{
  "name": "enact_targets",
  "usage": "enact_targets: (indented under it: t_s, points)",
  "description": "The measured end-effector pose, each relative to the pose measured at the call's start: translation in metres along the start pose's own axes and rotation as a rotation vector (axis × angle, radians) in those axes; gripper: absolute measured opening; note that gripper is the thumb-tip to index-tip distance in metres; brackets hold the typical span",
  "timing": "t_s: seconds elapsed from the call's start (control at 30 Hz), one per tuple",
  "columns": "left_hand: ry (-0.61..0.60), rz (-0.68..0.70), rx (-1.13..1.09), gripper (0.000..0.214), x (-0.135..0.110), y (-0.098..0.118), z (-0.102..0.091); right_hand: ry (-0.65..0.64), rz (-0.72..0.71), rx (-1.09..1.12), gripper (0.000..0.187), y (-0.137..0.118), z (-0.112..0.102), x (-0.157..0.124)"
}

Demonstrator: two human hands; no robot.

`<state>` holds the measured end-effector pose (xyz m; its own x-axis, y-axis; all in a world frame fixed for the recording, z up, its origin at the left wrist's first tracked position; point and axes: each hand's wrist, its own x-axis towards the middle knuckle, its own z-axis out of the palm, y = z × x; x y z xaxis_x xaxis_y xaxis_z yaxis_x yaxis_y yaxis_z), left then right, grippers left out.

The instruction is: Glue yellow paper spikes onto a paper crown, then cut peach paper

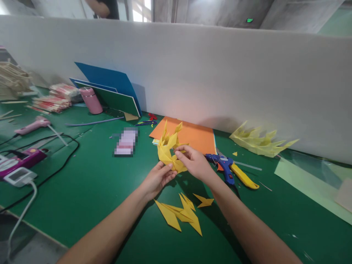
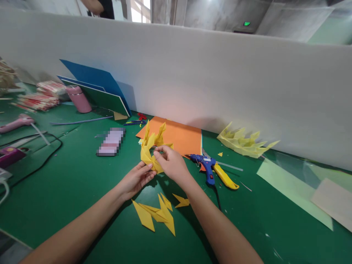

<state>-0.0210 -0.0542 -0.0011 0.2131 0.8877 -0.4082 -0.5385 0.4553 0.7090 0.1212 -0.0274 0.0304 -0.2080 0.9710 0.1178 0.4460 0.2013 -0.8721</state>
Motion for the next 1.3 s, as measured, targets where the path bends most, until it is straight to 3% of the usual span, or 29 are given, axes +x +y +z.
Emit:
enact_targets:
  t_s: [0.33,0.5,0.57,0.73,0.87,1.03,1.17,1.3]
  points:
    - [0.008,-0.005,0.006,0.012,0.000,0.001,0.001,-0.042,-0.036,0.017,0.023,0.000,-0.001,-0.001]
    - [0.034,-0.003,0.010,0.010,-0.001,0.004,-0.002,0.009,-0.065,0.027,0.023,0.003,-0.012,-0.008]
    - [0.057,0.018,-0.002,0.011,0.000,0.007,-0.005,0.045,-0.111,-0.041,0.024,0.002,-0.021,-0.014]
    - [0.123,0.103,-0.024,0.012,0.004,0.014,-0.013,-0.011,-0.284,-0.332,0.028,0.004,-0.034,-0.026]
    - [0.133,0.151,-0.011,0.024,0.003,0.015,-0.013,-0.041,-0.329,-0.530,0.034,0.013,-0.028,-0.027]
    - [0.135,0.238,0.067,0.041,0.002,0.011,-0.010,-0.050,-0.336,-0.670,0.023,0.014,-0.020,-0.029]
    - [0.191,0.245,0.035,0.037,0.003,0.009,-0.009,-0.012,-0.356,-0.800,0.021,0.012,-0.017,-0.031]
    - [0.173,0.185,0.012,0.029,0.002,0.010,-0.009,0.001,-0.369,-0.854,0.023,0.016,-0.012,-0.032]
